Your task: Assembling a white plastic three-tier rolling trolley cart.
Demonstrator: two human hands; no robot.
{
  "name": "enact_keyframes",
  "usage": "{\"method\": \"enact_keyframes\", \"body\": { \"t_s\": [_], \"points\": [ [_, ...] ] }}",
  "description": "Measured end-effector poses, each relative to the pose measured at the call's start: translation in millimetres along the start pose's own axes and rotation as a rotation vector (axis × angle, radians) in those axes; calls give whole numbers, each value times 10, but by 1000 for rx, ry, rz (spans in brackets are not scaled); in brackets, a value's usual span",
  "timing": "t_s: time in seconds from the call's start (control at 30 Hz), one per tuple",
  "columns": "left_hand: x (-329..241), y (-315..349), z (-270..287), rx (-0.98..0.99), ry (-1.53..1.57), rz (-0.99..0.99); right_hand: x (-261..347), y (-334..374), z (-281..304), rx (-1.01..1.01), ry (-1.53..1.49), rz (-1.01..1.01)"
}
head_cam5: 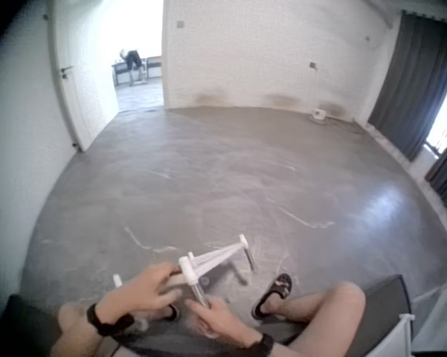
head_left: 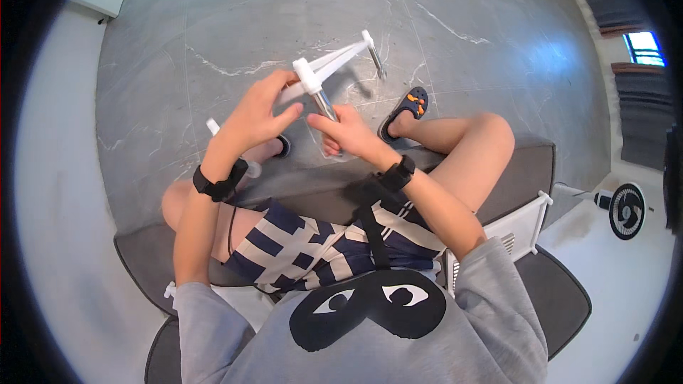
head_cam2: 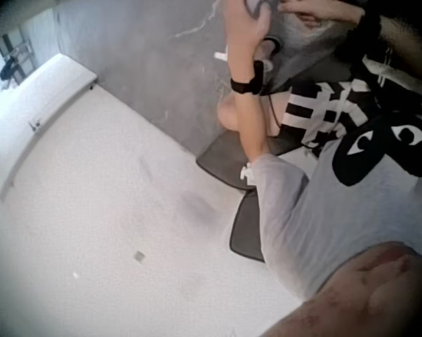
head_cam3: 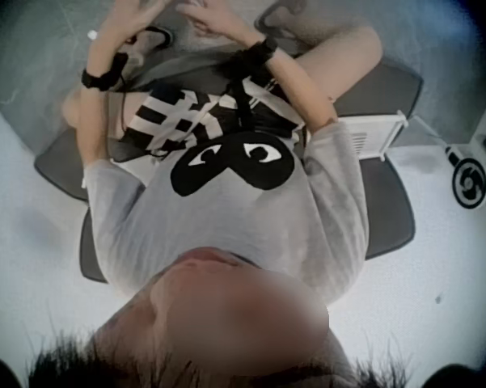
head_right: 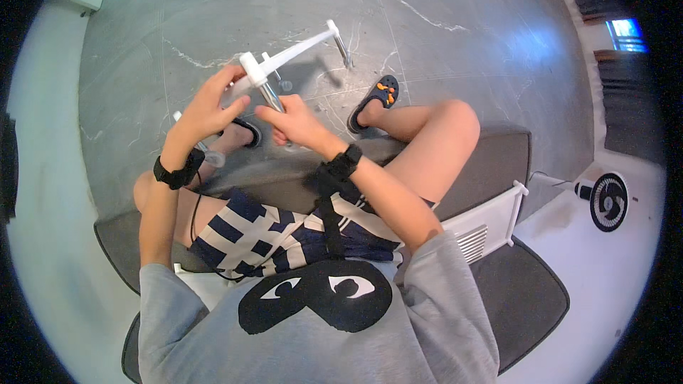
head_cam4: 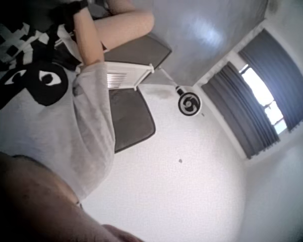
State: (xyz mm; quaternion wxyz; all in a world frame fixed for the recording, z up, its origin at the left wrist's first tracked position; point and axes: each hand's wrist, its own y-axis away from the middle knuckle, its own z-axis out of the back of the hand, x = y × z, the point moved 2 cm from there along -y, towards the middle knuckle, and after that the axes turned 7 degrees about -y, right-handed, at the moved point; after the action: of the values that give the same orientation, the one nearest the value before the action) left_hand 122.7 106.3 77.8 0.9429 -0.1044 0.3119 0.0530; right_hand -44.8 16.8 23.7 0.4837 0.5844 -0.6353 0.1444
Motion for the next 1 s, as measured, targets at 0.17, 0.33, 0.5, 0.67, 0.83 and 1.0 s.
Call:
{"method": "enact_keyframes", "body": {
  "t_s": [0.17, 0.33, 0.5, 0.67, 0.83, 1.0],
  "points": [
    [179, 157, -171, 194, 444, 318, 84, -120, 356, 153, 486, -198],
    [385, -26, -515, 43, 129, -98, 331, -243, 593, 252, 407, -315],
    [321, -420, -370, -13, 168, -176, 861, -327, 474, 402, 750, -392],
    [262, -599, -157, 115, -64, -351, 1099, -474, 390, 549, 850, -464],
    [-3, -741, -49, 28, 16, -481, 1173, -478, 274, 756, 559, -548],
    [-164, -637, -11, -51, 97, -604, 1108, -378, 146, 760, 732, -552]
  ]
}}
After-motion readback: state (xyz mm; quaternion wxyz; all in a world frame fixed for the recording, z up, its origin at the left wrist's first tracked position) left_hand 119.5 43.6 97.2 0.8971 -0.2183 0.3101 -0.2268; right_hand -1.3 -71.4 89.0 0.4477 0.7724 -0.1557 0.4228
